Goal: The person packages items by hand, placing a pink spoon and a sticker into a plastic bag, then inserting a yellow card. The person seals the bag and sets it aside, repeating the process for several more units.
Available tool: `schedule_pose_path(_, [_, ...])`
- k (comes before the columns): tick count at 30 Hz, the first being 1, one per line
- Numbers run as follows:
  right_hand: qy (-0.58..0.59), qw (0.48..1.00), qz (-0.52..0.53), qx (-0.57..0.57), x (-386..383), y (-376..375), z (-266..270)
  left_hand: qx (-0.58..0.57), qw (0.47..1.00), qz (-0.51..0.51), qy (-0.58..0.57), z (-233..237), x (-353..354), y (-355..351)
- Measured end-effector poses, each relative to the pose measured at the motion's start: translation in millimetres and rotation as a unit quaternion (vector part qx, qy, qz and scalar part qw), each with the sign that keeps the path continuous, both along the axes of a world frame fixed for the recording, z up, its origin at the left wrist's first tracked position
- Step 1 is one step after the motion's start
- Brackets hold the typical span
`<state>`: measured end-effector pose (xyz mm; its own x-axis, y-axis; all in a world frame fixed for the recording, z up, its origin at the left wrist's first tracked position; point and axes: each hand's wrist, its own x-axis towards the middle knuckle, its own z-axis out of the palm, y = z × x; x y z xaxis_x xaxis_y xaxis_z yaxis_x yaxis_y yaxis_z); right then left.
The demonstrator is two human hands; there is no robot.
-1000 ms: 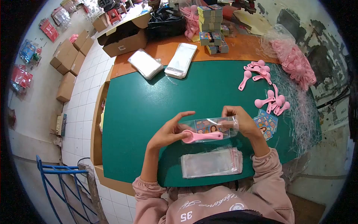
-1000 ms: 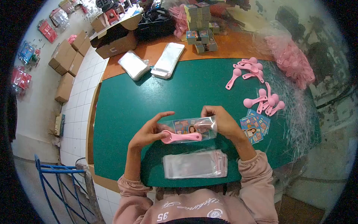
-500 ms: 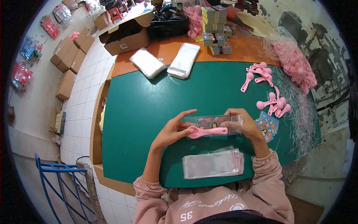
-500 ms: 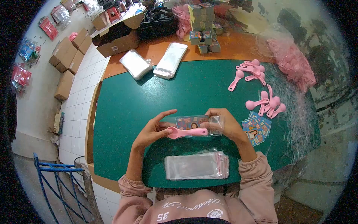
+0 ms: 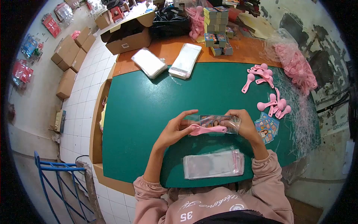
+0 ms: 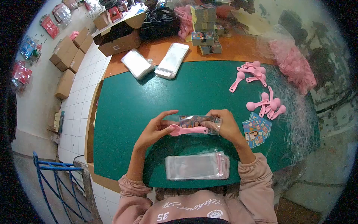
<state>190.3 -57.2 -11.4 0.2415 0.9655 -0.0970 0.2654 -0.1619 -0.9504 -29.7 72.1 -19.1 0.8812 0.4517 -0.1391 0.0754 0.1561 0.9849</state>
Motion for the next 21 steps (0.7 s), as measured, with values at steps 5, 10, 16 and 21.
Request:
schedule_pose_path(5, [-0.133,0.990,-0.046,0.023,-8.7,-0.9,4.7,0.020,1.000,0.005,0.007,-1.0,2.3,-0.1])
schedule_pose_path(10, [-0.068,0.997,-0.038,0.002,-7.4,-1.9,2.6,0.012,1.000,-0.001,0.004,-0.6,2.6,-1.5])
schedule_pose_path(16, [0.065,0.998,-0.004,-0.007,-7.1,-3.4,9.3,0.008,1.000,0.007,0.003,-1.7,2.7,-0.3])
schedule_pose_path(21, [0.175,0.984,-0.004,-0.031,-2.3,-2.9,11.4,0.011,0.998,0.056,-0.002,-8.5,6.8,-5.9])
